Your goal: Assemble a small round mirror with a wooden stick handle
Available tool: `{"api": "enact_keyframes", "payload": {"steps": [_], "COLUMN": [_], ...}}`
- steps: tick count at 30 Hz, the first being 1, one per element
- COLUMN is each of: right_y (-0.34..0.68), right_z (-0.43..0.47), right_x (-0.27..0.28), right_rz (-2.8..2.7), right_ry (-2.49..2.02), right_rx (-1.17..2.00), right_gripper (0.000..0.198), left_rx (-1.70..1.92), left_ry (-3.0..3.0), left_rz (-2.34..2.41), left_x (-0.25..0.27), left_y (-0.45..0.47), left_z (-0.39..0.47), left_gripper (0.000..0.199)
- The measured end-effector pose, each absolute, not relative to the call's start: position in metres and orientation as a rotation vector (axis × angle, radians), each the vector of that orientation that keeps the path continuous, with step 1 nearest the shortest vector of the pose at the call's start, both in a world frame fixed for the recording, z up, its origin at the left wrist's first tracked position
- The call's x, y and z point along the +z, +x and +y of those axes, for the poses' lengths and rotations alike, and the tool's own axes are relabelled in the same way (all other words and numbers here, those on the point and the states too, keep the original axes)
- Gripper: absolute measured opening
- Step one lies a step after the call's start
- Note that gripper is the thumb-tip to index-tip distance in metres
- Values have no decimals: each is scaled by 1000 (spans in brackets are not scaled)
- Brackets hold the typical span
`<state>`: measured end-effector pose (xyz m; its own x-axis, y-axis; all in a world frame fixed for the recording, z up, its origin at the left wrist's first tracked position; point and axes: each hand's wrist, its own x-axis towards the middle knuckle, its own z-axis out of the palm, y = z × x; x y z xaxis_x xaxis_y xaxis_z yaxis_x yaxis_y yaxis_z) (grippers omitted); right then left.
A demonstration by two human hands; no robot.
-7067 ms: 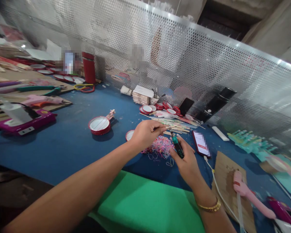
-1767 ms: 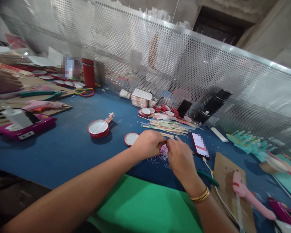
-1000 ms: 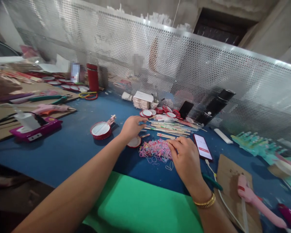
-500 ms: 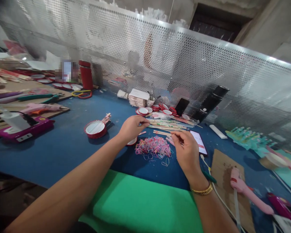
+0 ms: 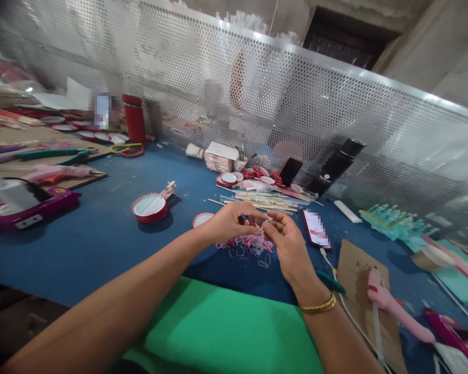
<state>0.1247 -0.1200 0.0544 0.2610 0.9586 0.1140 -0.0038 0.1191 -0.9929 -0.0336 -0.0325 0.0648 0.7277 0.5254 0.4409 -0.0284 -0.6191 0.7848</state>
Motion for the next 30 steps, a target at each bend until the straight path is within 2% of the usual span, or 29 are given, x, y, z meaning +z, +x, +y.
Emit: {"api": "enact_keyframes", "payload": {"steps": [10,20,30], "right_y": [130,216,258], "right_z": [-122,-184,-239], "right_x": [62,64,49], "right_rz": [-1087,-1324,-1701], "right_ry": [-1310,-1803,-2247], "right_rx": [907,75,-251], "right_gripper": [46,36,37], "left_rx": [846,996,1076], "left_ry": [2112,2042,2026], "left_rz": [431,563,567], "left_x": [66,58,55], "left_y": [-36,-35,-34], "left_z": [-32,-22,-14], "left_gripper": [31,35,38]}}
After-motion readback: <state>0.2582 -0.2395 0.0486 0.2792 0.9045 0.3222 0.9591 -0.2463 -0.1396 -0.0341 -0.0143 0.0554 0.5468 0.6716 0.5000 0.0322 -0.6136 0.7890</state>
